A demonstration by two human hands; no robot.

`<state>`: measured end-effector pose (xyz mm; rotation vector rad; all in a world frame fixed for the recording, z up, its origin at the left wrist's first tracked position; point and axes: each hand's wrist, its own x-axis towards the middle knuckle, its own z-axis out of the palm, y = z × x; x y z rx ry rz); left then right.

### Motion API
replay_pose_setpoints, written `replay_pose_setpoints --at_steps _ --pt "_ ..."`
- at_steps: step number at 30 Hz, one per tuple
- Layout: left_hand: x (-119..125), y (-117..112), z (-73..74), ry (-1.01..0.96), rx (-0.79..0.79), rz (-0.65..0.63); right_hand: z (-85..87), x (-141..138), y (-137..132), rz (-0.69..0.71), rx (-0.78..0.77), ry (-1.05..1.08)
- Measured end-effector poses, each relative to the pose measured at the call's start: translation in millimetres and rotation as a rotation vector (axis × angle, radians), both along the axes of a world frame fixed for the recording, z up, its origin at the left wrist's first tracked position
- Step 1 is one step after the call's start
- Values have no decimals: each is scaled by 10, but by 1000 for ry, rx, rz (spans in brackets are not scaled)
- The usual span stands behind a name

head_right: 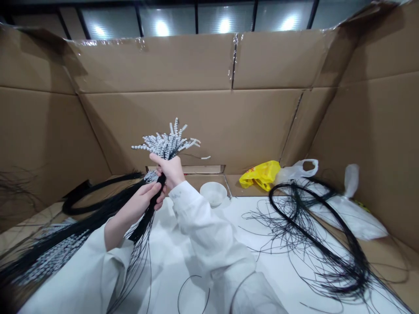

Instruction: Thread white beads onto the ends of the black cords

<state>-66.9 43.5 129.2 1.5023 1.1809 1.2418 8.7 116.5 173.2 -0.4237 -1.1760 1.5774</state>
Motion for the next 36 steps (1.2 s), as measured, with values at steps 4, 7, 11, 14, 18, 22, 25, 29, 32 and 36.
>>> replay_pose_setpoints --at_steps 4,7,11,14,18,22,25,29,32,36 --pt "-23 -214 -49 -36 -103 -65 49 113 48 30 -18 109" --pt "-81 -282 -93 -74 -163 -119 52 139 33 22 -32 129" --pt "-117 -220 -35 26 -180 -219 20 121 -55 -49 10 91" --pt "-46 -115 38 27 -81 -143 2 112 -98 -92 43 29" --pt "44 -82 23 -71 -37 -115 3 157 -48 -39 43 74" --pt "-37 -187 -69 -76 -127 -245 -15 203 19 -25 -8 157" --pt "-124 -232 -75 -6 -170 -253 -44 182 11 -35 -37 156" --pt "-99 -149 20 96 -144 -209 -64 118 -36 -91 -56 132" --pt "1 -45 43 22 -48 -116 -70 102 -63 -131 -39 44" --pt "100 3 -27 -38 -12 -80 -91 135 -64 -117 -10 21"
